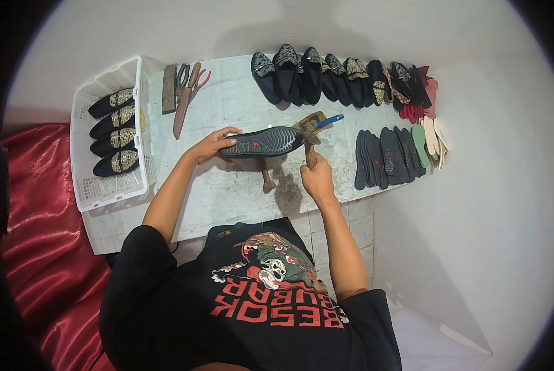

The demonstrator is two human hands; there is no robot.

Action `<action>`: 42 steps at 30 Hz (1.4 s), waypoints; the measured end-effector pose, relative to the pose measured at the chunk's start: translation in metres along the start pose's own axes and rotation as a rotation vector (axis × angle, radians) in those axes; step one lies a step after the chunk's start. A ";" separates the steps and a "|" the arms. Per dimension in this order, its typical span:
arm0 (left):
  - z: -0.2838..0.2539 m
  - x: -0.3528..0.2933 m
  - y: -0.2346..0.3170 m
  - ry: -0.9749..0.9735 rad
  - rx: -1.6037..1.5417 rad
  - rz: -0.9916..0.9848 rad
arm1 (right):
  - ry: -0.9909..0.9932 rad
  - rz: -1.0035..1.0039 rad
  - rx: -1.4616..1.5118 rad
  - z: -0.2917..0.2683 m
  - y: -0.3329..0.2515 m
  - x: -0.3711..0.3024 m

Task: Apply glue to a shoe sole and hammer it onto the shoe body.

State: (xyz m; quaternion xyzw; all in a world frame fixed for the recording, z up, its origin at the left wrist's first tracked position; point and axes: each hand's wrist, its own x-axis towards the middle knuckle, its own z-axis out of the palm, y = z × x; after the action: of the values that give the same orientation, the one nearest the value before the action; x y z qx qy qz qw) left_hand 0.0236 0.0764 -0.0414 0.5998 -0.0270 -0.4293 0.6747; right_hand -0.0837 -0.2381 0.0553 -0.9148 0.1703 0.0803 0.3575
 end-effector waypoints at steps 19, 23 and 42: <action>0.021 -0.007 -0.016 0.193 0.036 0.278 | -0.153 -0.197 0.227 0.057 -0.081 -0.044; 0.021 -0.003 -0.024 0.243 0.106 0.388 | -0.190 -0.234 0.250 0.061 -0.079 -0.046; 0.025 0.016 -0.040 0.312 -0.083 0.534 | -0.356 -0.172 0.087 0.091 -0.091 -0.030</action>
State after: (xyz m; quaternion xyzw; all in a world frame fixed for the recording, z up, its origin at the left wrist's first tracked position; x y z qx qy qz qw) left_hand -0.0019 0.0500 -0.0750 0.6020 -0.0620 -0.1401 0.7836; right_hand -0.0804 -0.1060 0.0543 -0.8811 0.0289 0.2024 0.4265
